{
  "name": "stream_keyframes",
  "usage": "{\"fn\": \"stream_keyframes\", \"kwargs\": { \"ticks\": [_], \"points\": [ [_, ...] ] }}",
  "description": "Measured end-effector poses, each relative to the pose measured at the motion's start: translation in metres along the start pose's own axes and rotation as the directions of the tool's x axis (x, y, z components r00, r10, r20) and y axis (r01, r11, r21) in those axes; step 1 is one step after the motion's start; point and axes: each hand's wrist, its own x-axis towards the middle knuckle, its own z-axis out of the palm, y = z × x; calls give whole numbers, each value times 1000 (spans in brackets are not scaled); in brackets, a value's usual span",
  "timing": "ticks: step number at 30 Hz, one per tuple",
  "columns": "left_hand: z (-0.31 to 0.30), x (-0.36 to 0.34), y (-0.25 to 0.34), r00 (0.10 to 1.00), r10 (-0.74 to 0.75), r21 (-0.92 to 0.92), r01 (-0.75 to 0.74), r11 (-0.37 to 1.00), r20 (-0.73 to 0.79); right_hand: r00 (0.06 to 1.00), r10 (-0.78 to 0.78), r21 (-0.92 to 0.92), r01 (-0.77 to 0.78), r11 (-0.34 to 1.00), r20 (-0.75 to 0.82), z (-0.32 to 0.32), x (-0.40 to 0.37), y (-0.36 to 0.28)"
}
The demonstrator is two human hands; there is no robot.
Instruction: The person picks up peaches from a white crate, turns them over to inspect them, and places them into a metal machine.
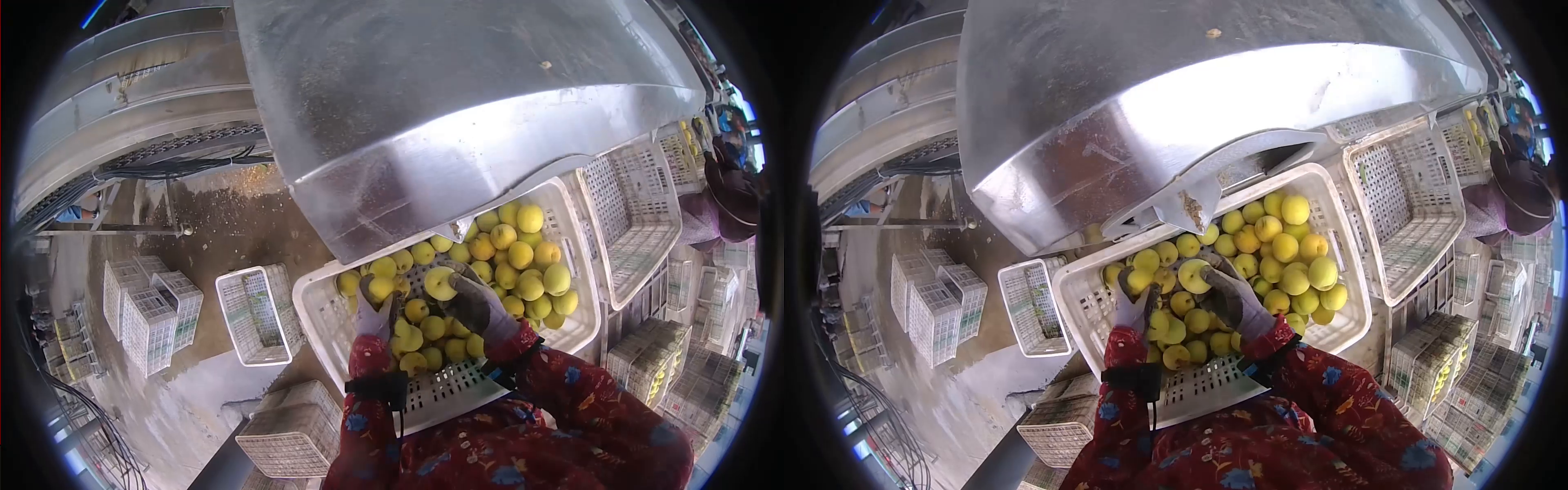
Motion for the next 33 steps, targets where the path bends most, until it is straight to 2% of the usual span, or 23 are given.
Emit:
{"fn": "stream_keyframes", "kwargs": {
  "ticks": [1,2,5,8,9,12,13,14,16,17,19,21,23,24,26,27,29,30,31,32,33],
  "points": [
    [1,-16,11,992,56,-371,-11,929,111,1000,-20,-47,21,999,20,13,-14,-10],
    [2,-31,23,969,148,-687,28,726,196,998,-39,-94,43,995,41,23,-26,-17],
    [-1,-68,72,917,311,-836,42,547,249,986,-150,-340,166,926,73,38,-56,-24],
    [-7,-80,98,900,344,-856,58,514,267,885,-443,-603,434,669,146,58,-74,-32],
    [-8,-82,105,907,330,-866,69,495,261,842,-514,-754,443,485,165,65,-79,-40],
    [-26,-90,122,860,369,-868,154,472,353,657,-719,-901,422,103,226,102,-82,-61],
    [-29,-98,135,905,288,-845,128,519,314,613,-746,-913,408,18,259,111,-73,-68],
    [-35,-101,137,895,278,-830,159,535,350,595,-737,-913,402,-72,320,119,-61,-77],
    [-48,-106,137,875,250,-798,217,563,414,447,-748,-862,371,-344,491,129,-10,-85],
    [-49,-110,137,895,219,-773,188,606,389,400,-737,-834,340,-433,546,132,1,-92],
    [-53,-113,143,891,185,-798,257,545,413,303,-694,-757,265,-597,654,142,12,-101],
    [-56,-116,156,868,184,-799,315,512,460,399,-742,-822,439,-361,539,147,-17,-110],
    [-57,-114,163,851,239,-834,336,437,468,488,-742,-803,585,-112,459,134,-44,-103],
    [-57,-113,167,842,267,-850,348,397,469,521,-632,-763,619,-183,574,136,-55,-99],
    [-53,-114,180,850,145,-797,397,455,506,558,-371,-664,689,-290,742,140,-76,-94],
    [-51,-116,184,848,80,-765,426,483,523,647,-371,-723,681,-113,667,138,-79,-87],
    [-52,-120,188,829,127,-730,395,558,545,796,-313,-767,594,242,518,135,-77,-76],
    [-53,-120,188,820,147,-713,375,592,553,792,-291,-756,605,251,537,133,-78,-79],
    [-58,-118,187,758,173,-678,425,600,628,787,-267,-744,614,262,555,129,-81,-85],
    [-58,-116,188,746,172,-669,438,600,643,782,-245,-733,622,274,573,126,-82,-88],
    [-58,-113,189,734,176,-663,449,599,656,752,-289,-746,647,154,593,125,-82,-89]
  ]
}}
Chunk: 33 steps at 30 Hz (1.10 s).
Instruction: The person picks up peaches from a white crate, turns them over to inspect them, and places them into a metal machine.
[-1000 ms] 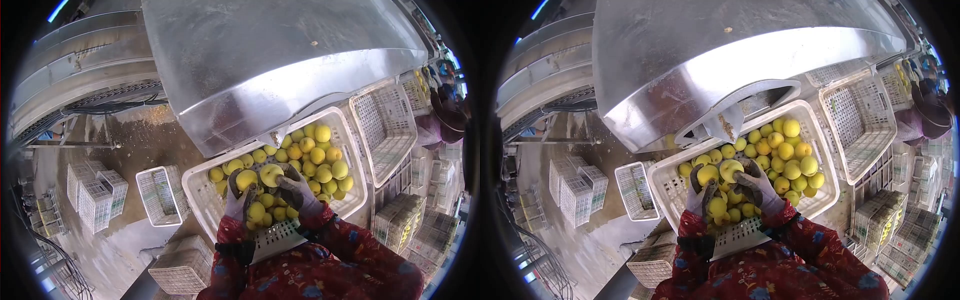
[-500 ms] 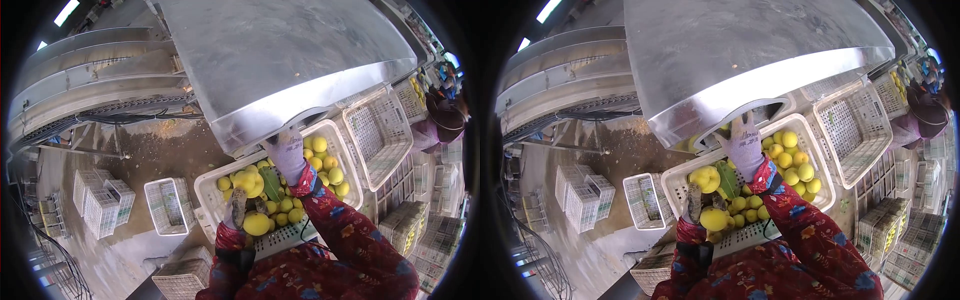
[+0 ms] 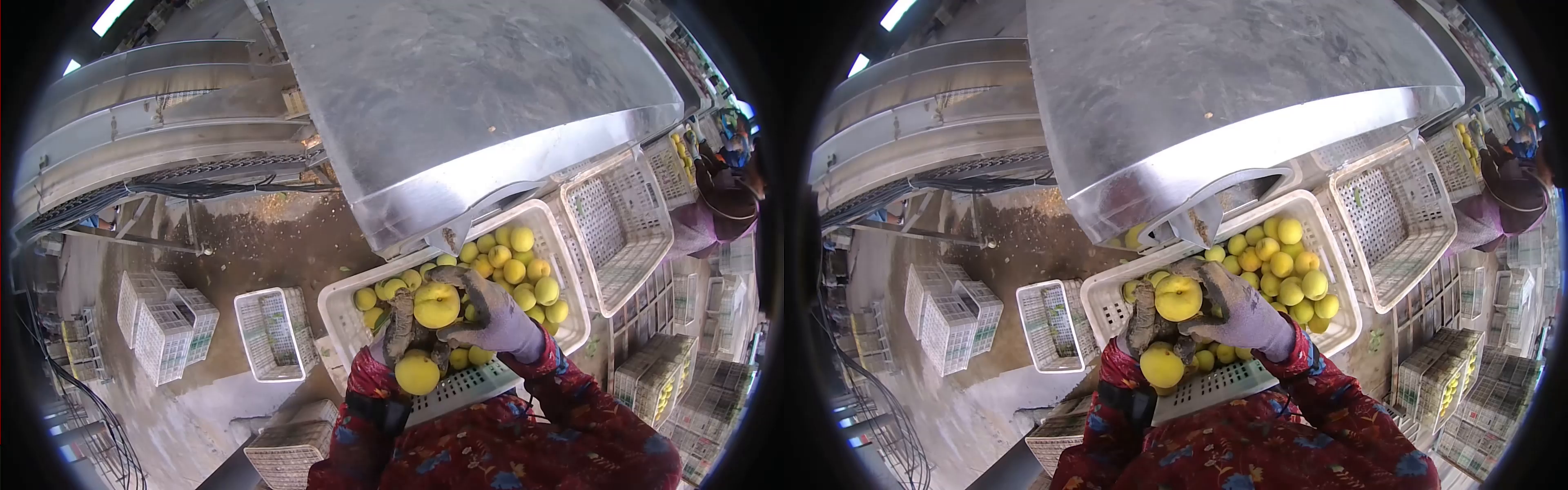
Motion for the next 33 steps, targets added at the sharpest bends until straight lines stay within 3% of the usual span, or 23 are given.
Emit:
{"fn": "stream_keyframes", "kwargs": {
  "ticks": [2,5,7,9,12,15,18,21,22,25,26,29,33],
  "points": [
    [-7,6,-1,1000,-3,-3,3,1000,20,994,-91,-236,74,969,-65,-1,-1,3],
    [-30,21,-7,995,93,-64,-96,993,-40,901,-234,-577,-23,816,-366,2,31,16],
    [-31,27,-11,961,199,-177,-233,956,-193,928,-216,-803,-128,582,-304,0,68,48],
    [-34,31,-9,910,277,-160,-337,928,-310,922,-241,-852,-149,501,-303,-4,85,58],
    [-42,37,-14,844,332,-165,-431,887,-421,881,-254,-638,-67,767,-398,-22,70,31],
    [-49,39,-15,865,360,-266,-460,847,-350,959,-197,-244,146,959,-201,-15,22,5],
    [-39,42,-17,853,390,-298,-495,816,-347,982,-163,-380,185,906,90,4,-1,6],
    [-22,34,-16,811,548,-218,-583,782,-204,995,-83,-127,76,989,-50,10,-11,19],
    [-13,26,-12,836,532,-257,-547,797,-129,994,-82,-77,76,994,-76,11,-12,23],
    [8,10,-7,884,456,215,-428,878,-104,981,-163,-281,127,951,-109,5,-8,11],
    [11,8,-6,887,448,181,-424,887,-117,978,-161,-305,115,945,-130,6,-8,9],
    [14,16,-13,852,506,376,-428,822,-134,963,-171,-405,75,911,-207,8,-9,8],
    [-11,25,-26,793,584,135,-568,812,-172,898,-225,-586,-44,809,-377,7,18,22]
  ]
}}
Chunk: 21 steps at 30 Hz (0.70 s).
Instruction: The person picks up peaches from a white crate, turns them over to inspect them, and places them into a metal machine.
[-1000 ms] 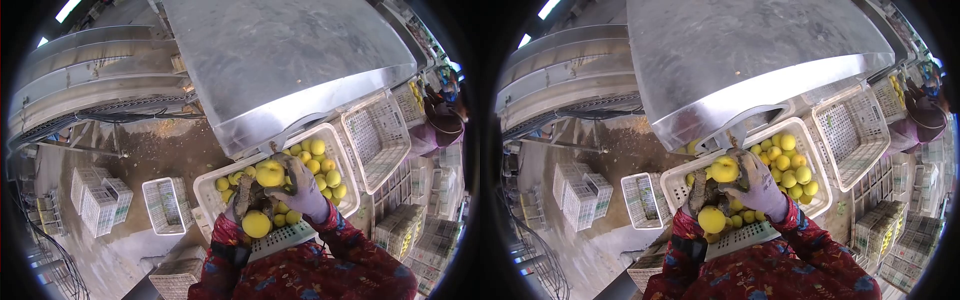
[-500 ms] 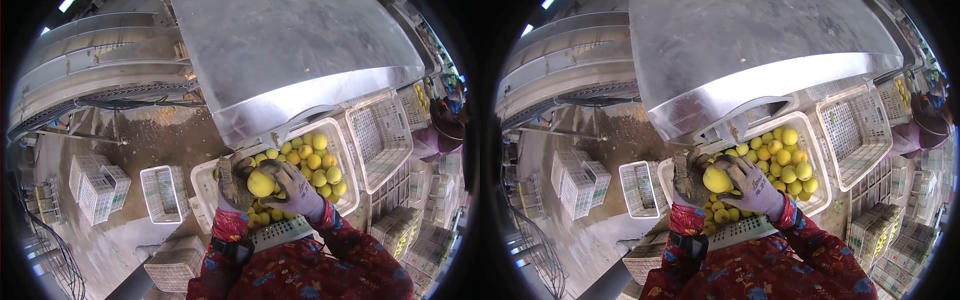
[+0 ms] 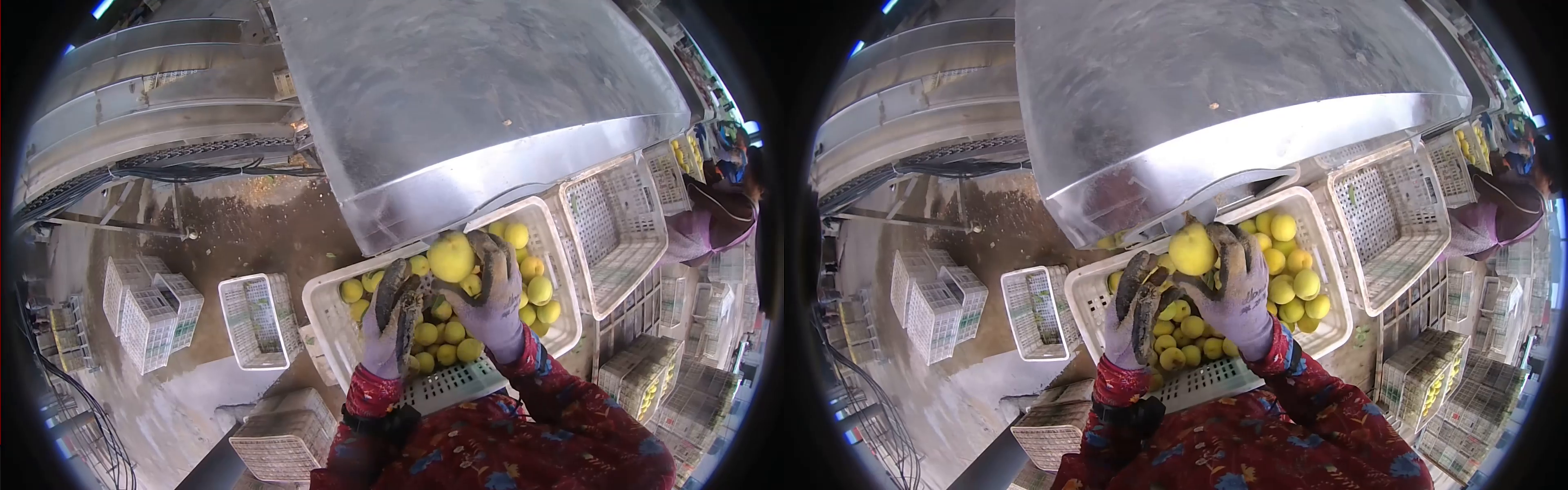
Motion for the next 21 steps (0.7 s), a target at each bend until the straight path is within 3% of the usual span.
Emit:
{"fn": "stream_keyframes", "kwargs": {
  "ticks": [2,4,6,7,8,10,11,12,13,16,17,19,20,21],
  "points": [
    [-48,2,-7,999,1,97,4,995,-44,996,84,-114,-87,990,-31,23,29,13],
    [-114,3,-37,963,26,298,57,953,-267,1000,9,-158,-10,987,-3,43,40,36],
    [-148,18,-50,920,-14,716,314,624,-391,998,-12,-139,5,990,-55,41,44,34],
    [-159,28,-58,894,-15,829,420,370,-447,992,13,-102,-26,994,-126,26,40,24],
    [-169,40,-78,890,15,870,441,221,-455,979,40,-67,-55,996,-199,14,34,16],
    [-170,65,-121,886,85,884,462,-78,-456,996,-86,34,87,996,-14,13,-7,23],
    [-159,75,-129,866,10,855,496,-149,-501,978,-153,25,151,988,139,21,-28,33],
    [-147,83,-135,835,-61,823,522,-224,-547,946,39,69,-65,996,323,39,-46,45],
    [-142,85,-141,794,-132,786,538,-304,-594,838,216,69,-287,955,501,61,-65,62],
    [-148,92,-151,822,-41,799,538,-268,-568,797,278,-303,-126,945,536,158,-117,142],
    [-160,98,-150,825,-156,824,489,-284,-543,779,266,-401,-21,916,567,191,-131,168],
    [-175,97,-157,877,-94,865,440,-240,-471,682,167,-495,319,809,712,249,-147,208],
    [-188,91,-169,898,-64,883,412,-224,-436,705,178,-421,185,888,686,250,-143,208],
    [-202,91,-179,857,-60,858,506,-85,-511,726,196,-330,45,943,659,248,-140,206]
  ]
}}
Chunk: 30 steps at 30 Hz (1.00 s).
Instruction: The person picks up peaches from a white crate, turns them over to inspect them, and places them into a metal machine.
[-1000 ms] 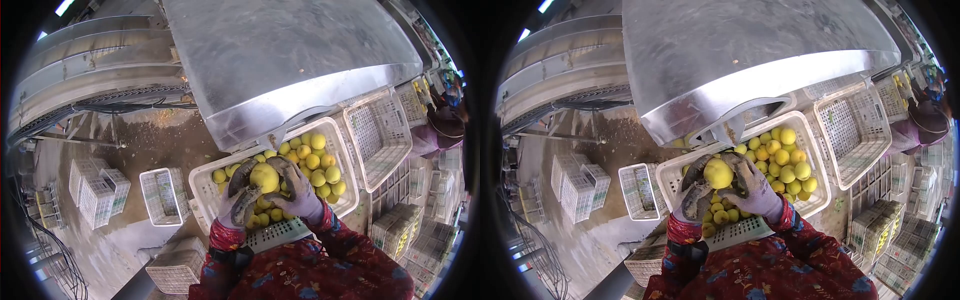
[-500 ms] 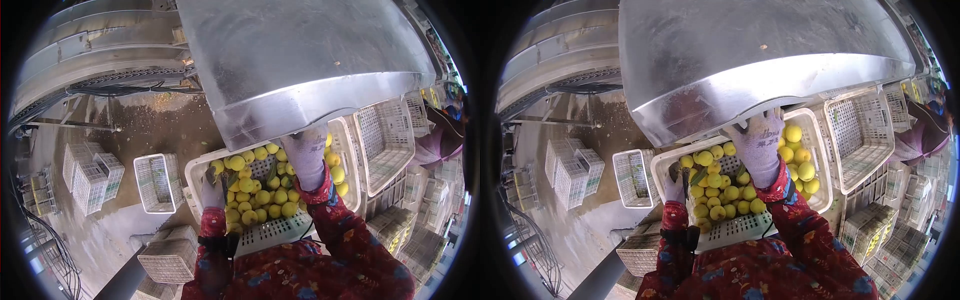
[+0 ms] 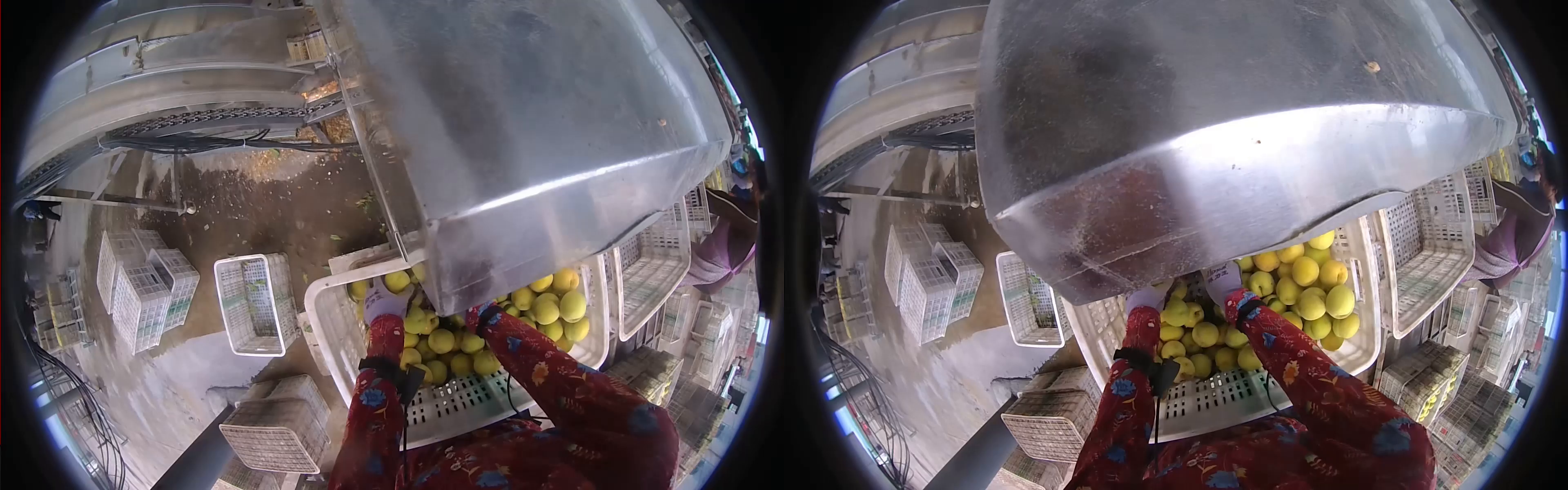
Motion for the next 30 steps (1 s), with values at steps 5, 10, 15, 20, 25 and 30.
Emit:
{"fn": "stream_keyframes", "kwargs": {
  "ticks": [5,10,15,20,25,30],
  "points": [
    [-48,-66,-16,961,243,-951,52,303,130,988,131,614,-56,787,-78,-109,-39,-28],
    [-83,-138,24,838,505,-956,284,-78,207,965,19,541,131,831,-263,-239,-106,-91],
    [-120,-161,61,807,583,-910,308,-276,96,895,80,550,198,811,-439,-294,-133,-108],
    [-172,-180,82,839,544,-979,88,-182,-26,808,191,497,140,857,-557,-320,-81,-97],
    [-192,-192,100,800,587,-962,47,-269,-124,786,14,279,202,939,-618,-336,-51,-78],
    [-185,-193,99,873,487,-934,144,-326,-36,804,-122,385,405,829,-582,-341,-115,-105]
  ]
}}
